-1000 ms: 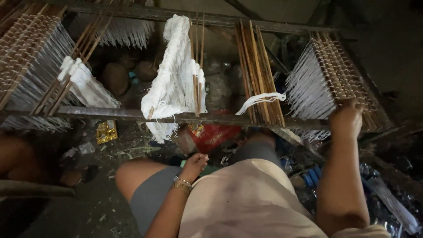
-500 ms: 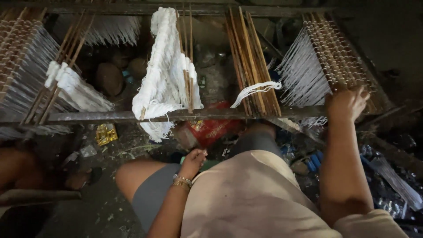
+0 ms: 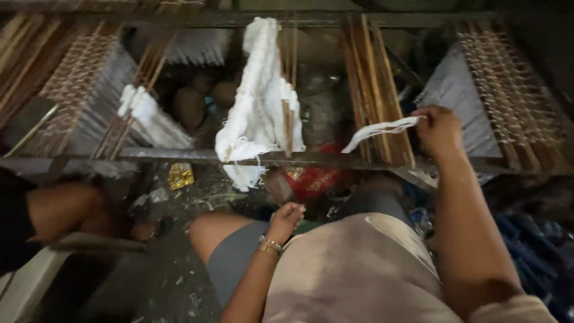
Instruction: Attaching white tassels to a wooden stick by hand as part of a weaving or craft process.
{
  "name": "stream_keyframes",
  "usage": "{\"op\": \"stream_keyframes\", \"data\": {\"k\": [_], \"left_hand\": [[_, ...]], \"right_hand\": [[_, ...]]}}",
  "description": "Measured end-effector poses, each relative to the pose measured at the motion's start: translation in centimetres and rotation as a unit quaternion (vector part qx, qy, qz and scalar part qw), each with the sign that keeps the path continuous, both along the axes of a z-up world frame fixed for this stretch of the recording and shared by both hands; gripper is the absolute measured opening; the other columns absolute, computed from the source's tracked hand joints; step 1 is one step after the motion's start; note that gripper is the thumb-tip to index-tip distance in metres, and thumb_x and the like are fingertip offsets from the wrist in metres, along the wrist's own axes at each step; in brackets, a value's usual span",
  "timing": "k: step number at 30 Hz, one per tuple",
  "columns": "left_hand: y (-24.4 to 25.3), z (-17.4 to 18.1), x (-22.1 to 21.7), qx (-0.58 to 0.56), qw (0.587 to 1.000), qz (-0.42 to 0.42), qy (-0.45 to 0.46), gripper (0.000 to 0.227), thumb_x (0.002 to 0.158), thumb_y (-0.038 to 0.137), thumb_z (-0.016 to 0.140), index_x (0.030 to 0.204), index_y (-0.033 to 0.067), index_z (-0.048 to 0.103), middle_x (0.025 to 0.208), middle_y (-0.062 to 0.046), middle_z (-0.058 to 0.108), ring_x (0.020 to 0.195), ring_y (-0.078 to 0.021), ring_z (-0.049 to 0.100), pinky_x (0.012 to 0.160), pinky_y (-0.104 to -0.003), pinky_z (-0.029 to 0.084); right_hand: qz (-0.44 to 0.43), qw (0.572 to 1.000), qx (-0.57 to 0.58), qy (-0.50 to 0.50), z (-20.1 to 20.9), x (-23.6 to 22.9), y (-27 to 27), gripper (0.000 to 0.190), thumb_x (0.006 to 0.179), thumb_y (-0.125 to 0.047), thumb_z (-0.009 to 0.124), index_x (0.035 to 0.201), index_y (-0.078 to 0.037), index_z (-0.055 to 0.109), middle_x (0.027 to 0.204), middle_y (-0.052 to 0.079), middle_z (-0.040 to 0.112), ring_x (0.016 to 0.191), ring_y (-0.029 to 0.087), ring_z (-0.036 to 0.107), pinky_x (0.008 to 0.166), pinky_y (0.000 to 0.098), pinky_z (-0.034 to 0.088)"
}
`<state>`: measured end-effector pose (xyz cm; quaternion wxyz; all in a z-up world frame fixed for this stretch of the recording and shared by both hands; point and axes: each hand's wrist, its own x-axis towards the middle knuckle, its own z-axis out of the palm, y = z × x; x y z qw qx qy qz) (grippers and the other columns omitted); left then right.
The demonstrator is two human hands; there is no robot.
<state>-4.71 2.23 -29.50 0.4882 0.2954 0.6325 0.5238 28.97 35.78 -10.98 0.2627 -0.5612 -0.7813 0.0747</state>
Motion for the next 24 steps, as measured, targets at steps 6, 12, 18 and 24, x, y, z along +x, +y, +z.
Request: {"op": "stream_keyframes", "data": {"k": [6, 12, 18, 24], "left_hand": [[-2.8, 22.9, 2.7, 0.331, 0.941, 0.029, 0.058, 0.030, 0.101, 0.011, 0.065, 0.130, 0.0047, 0.063, 0.121, -0.015, 0.071, 0.107, -0.0205, 0.071, 0.087, -0.035, 0.063], [-4.0, 26.6, 3.0, 0.323, 0.941, 0.091, -0.044, 0.040, 0.097, -0.003, 0.066, 0.136, -0.0041, 0.058, 0.124, -0.019, 0.070, 0.102, -0.0169, 0.070, 0.085, -0.029, 0.064], [-5.8, 27.3, -0.7, 0.323, 0.928, 0.165, -0.081, 0.017, 0.101, 0.001, 0.061, 0.116, -0.0055, 0.065, 0.108, -0.025, 0.075, 0.089, -0.0268, 0.078, 0.076, -0.031, 0.068], [-7.1, 26.8, -2.0, 0.326, 0.926, 0.188, -0.025, 0.014, 0.095, -0.003, 0.068, 0.105, -0.0049, 0.058, 0.103, -0.026, 0.075, 0.079, -0.0213, 0.077, 0.067, -0.027, 0.067]], "right_hand": [[0.322, 0.940, -0.017, 0.114, 15.0, -11.2, -20.3, 0.036, 0.085, -0.004, 0.066, 0.119, -0.012, 0.075, 0.106, 0.024, 0.071, 0.108, 0.050, 0.066, 0.091, 0.0586, 0.053], [0.439, 0.860, -0.223, 0.135, 17.3, -19.0, -25.7, 0.031, 0.087, -0.017, 0.072, 0.117, -0.013, 0.073, 0.093, 0.011, 0.081, 0.088, 0.026, 0.075, 0.080, 0.0434, 0.056], [0.314, 0.943, -0.059, 0.097, 3.2, -25.6, -10.5, 0.042, 0.098, -0.034, 0.062, 0.136, -0.017, 0.061, 0.103, 0.018, 0.067, 0.104, 0.041, 0.066, 0.090, 0.0553, 0.052], [0.254, 0.949, -0.161, 0.099, 1.7, -26.4, -12.4, 0.052, 0.096, -0.031, 0.061, 0.147, -0.031, 0.048, 0.108, 0.012, 0.072, 0.107, 0.038, 0.069, 0.096, 0.0526, 0.053]]}}
